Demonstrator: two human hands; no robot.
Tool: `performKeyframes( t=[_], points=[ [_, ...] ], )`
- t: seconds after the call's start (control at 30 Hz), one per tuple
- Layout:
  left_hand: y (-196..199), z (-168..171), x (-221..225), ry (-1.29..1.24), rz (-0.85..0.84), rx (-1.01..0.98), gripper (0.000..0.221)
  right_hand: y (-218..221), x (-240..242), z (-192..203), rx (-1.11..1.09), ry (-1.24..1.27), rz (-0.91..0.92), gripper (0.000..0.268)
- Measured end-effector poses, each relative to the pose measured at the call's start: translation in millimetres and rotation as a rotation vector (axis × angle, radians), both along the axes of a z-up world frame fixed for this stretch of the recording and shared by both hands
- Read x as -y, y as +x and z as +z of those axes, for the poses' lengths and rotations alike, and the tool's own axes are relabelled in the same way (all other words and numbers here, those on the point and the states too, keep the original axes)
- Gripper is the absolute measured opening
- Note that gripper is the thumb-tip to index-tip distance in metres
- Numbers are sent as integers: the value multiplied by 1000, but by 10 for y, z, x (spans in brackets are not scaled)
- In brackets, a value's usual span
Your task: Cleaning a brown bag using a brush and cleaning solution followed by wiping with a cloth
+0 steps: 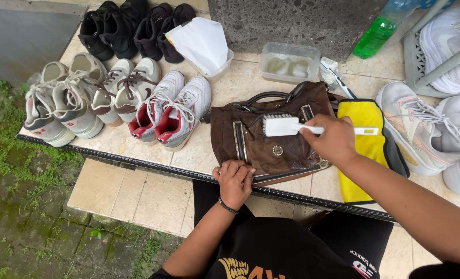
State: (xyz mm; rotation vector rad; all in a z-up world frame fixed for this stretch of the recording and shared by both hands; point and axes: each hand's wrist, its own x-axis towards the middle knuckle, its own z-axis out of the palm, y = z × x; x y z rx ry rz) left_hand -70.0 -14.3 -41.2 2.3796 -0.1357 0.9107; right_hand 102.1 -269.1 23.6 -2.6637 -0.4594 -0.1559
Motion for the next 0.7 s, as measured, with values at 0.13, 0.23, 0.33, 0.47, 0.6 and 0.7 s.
performKeyframes(
  t=[0.13, 0.23, 0.33, 0.47, 0.6, 0.7],
  points=[
    [-46, 172, 51, -27, -2, 14, 16, -401, -248, 239, -237, 241, 31, 18],
    [-77, 151, 64, -74, -9, 39, 13, -287, -166, 51, -191, 70, 75, 19],
    [4, -25, 14, -41, 5, 81, 14, 149, -17, 175, -123, 53, 15, 18],
    [138, -493, -112, 6, -32, 136, 16, 878, 223, 146, -172, 346, -27, 14],
    [157, -547, -162, 127, -19, 112, 20, 1582, 242, 32, -223, 450, -33, 30],
    [186, -549, -199, 176, 1, 98, 15, 2048, 42, -202, -160, 134, -73, 33]
  ],
)
